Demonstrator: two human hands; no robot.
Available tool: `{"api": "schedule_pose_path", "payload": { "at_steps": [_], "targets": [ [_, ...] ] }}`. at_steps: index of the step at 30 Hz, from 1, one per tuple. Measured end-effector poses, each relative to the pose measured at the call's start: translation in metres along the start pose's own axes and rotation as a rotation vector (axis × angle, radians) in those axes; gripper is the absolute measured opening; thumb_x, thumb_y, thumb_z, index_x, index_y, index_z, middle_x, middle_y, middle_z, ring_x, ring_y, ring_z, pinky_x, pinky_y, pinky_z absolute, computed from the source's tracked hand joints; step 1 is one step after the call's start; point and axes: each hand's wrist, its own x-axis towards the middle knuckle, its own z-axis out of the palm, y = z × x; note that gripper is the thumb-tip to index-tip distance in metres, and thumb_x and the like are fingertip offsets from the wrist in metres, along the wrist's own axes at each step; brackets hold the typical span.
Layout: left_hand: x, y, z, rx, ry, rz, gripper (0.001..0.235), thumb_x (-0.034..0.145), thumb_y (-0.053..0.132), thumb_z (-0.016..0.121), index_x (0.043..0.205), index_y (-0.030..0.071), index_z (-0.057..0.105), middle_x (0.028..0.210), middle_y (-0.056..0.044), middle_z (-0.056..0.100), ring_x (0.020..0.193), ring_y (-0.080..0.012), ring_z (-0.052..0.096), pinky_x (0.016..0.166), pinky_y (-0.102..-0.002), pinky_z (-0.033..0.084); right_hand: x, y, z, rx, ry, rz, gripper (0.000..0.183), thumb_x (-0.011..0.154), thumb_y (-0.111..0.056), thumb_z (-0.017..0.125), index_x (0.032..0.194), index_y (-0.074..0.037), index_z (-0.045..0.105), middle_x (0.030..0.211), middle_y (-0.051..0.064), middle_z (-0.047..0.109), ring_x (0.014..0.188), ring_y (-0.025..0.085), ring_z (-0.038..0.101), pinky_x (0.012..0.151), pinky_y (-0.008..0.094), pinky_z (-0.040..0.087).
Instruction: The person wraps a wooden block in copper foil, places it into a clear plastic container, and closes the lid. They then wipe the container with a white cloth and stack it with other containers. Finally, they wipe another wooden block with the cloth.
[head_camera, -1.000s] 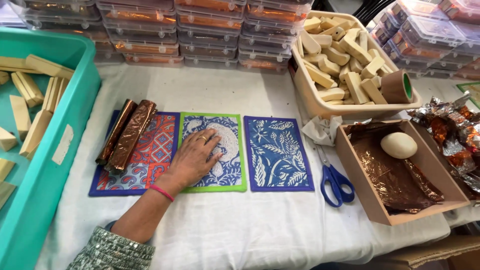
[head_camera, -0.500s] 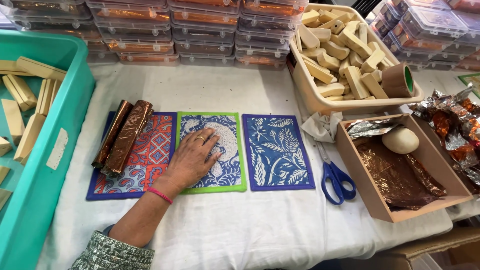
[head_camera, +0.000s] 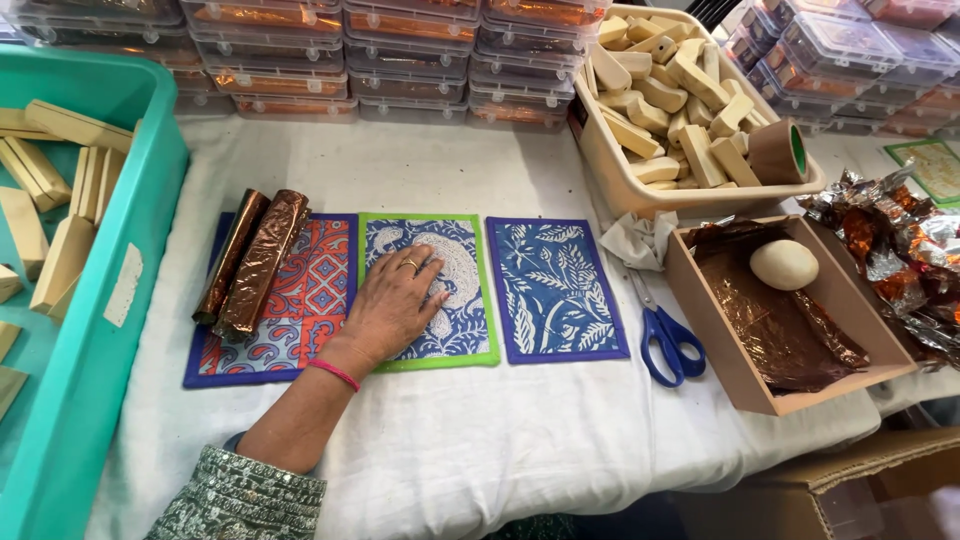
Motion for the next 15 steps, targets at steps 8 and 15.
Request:
{"api": "schedule_pose_path", "payload": {
  "at_steps": [8,15],
  "targets": [
    [0.000,0.007,-0.008,-0.212,0.069,-0.005,0.054,0.102,0.045,0.051,0.140,0.007,0.056,0.147,-0.015,0.051,0.140,-0.0293,0.046,0.118,-0.044,0.034,0.055,-0.070,0.146,0.108,0.039,-0.106,0.050,0.094,-0.037,0.071,0.121,0.006,0.070,0.114,0.024,0.077,0.096,0.028,0.076,0.081,0.042,0.062],
    [0.002,0.012,0.007,-1.470,-0.141,-0.176,0.069,0.101,0.053,0.046,0.150,0.004,0.047,0.134,-0.012,0.064,0.122,-0.0220,0.064,0.104,-0.035,0.053,0.150,-0.361,0.438,0.406,-0.109,-0.204,0.050,0.089,-0.041,0.073,0.117,0.000,0.061,0.098,0.011,0.074,0.089,0.020,0.075,0.073,0.034,0.066]
  ]
}}
